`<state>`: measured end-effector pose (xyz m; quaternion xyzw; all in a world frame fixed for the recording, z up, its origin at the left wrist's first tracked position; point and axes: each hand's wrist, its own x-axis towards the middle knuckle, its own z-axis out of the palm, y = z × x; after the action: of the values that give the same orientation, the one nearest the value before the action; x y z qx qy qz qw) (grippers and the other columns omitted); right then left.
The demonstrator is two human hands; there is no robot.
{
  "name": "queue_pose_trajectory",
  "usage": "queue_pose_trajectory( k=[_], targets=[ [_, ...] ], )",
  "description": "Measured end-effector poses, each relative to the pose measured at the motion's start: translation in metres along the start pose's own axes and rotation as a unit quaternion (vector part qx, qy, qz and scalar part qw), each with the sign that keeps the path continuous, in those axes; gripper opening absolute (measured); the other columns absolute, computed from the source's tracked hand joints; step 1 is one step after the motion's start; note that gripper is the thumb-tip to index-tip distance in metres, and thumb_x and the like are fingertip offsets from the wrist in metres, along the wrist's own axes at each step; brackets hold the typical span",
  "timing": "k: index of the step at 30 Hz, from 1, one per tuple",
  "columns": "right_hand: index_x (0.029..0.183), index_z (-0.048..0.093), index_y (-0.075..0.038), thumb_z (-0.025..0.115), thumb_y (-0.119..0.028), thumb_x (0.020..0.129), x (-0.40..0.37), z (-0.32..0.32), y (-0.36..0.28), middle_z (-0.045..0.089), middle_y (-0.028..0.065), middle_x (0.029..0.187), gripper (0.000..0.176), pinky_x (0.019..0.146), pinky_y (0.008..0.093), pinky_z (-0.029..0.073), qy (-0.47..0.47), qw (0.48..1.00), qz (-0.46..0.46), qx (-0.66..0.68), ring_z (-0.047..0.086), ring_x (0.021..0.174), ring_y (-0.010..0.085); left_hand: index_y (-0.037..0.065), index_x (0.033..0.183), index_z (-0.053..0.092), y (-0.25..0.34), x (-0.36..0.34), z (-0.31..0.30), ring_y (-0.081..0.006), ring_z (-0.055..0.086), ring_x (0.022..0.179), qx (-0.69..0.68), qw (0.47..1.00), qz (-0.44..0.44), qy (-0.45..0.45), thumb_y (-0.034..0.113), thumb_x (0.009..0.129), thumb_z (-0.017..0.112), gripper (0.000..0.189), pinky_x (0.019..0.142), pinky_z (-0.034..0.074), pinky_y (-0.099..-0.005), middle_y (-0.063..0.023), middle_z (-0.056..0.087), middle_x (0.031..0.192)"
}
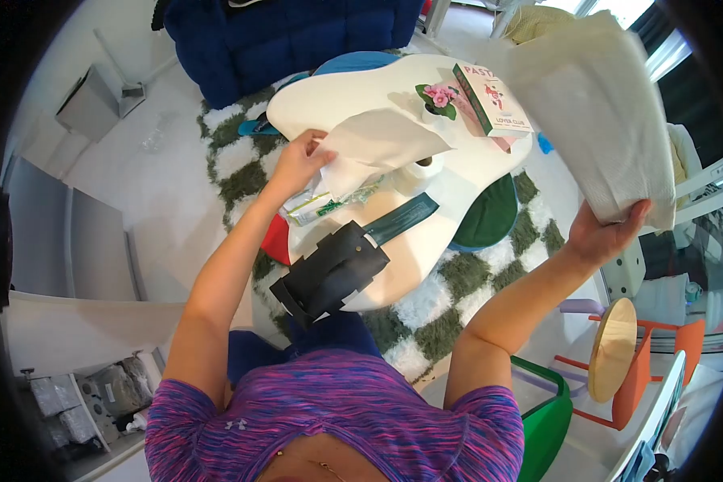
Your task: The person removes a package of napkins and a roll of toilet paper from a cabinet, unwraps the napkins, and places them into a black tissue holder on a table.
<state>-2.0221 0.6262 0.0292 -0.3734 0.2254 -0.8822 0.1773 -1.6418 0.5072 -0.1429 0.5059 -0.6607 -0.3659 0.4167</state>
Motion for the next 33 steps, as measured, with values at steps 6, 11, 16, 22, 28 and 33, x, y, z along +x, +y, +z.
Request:
queue_pose_trajectory(
  k=[6,11,16,22,28,33],
  targets=[
    [0.127,0.047,0.003,0.062,-0.030,0.087,-0.038,-0.056,0.000,0.057,0.0129,0.122,0.054,0.095,0.0362,0.043,-0.020,0.976,0.148,-0.158,0.057,0.109,0.0231,0.002,0.111,0.058,0.027,-0.049,-0.014,-0.0197,0.061,0.082,-0.035,0.993,0.086,0.068,0.012,0.086,0.064,0.028,0.075,0.049,-0.0311,-0.0122,0.065,0.092],
    [0.121,0.050,0.005,0.071,-0.020,0.080,-0.084,-0.071,-0.018,0.060,0.0136,0.109,0.052,0.086,0.0299,0.048,-0.173,0.894,0.253,-0.325,0.061,0.096,0.0199,0.001,0.105,0.060,0.035,-0.138,-0.010,-0.0178,0.061,0.079,-0.011,0.987,-0.030,-0.160,0.020,0.092,0.057,0.023,0.071,0.050,-0.0288,-0.0081,0.064,0.091],
    [0.127,0.047,0.003,0.056,-0.028,0.092,-0.117,-0.059,0.007,0.059,0.0134,0.120,0.048,0.091,0.0359,0.048,-0.026,0.936,0.339,-0.095,0.059,0.106,0.0227,0.004,0.124,0.049,0.059,-0.159,0.009,-0.0248,0.065,0.081,-0.318,0.813,-0.373,-0.315,0.065,0.090,0.037,0.071,0.069,0.054,-0.0338,-0.0162,0.064,0.097],
    [0.132,0.043,0.000,0.048,-0.034,0.096,-0.170,-0.036,0.018,0.054,0.0141,0.129,0.050,0.098,0.0400,0.044,-0.050,0.866,0.497,0.024,0.053,0.117,0.0266,0.010,0.146,0.023,0.054,-0.158,0.048,-0.0455,0.036,0.129,-0.792,0.498,-0.244,-0.257,0.084,0.076,0.028,0.102,0.104,0.030,-0.0585,-0.0218,0.037,0.143],
    [0.128,0.046,0.005,0.071,-0.031,0.079,-0.215,-0.067,0.009,0.059,0.0143,0.117,0.065,0.093,0.0349,0.045,-0.127,0.816,0.542,-0.154,0.059,0.105,0.0233,0.011,0.146,0.025,0.031,-0.167,0.040,-0.0309,0.041,0.129,-0.716,0.626,-0.239,-0.196,0.066,0.081,0.051,0.089,0.106,0.034,-0.0451,-0.0149,0.037,0.144],
    [0.133,0.042,0.004,0.073,-0.032,0.076,-0.246,-0.109,0.025,0.055,0.0164,0.125,0.074,0.098,0.0380,0.043,-0.094,0.805,0.586,0.013,0.054,0.115,0.0277,0.009,0.146,0.025,0.045,-0.175,0.035,-0.0263,0.046,0.123,-0.604,0.740,-0.177,-0.235,0.024,0.076,0.069,0.083,0.102,0.039,-0.0381,-0.0129,0.044,0.135]
  ],
)
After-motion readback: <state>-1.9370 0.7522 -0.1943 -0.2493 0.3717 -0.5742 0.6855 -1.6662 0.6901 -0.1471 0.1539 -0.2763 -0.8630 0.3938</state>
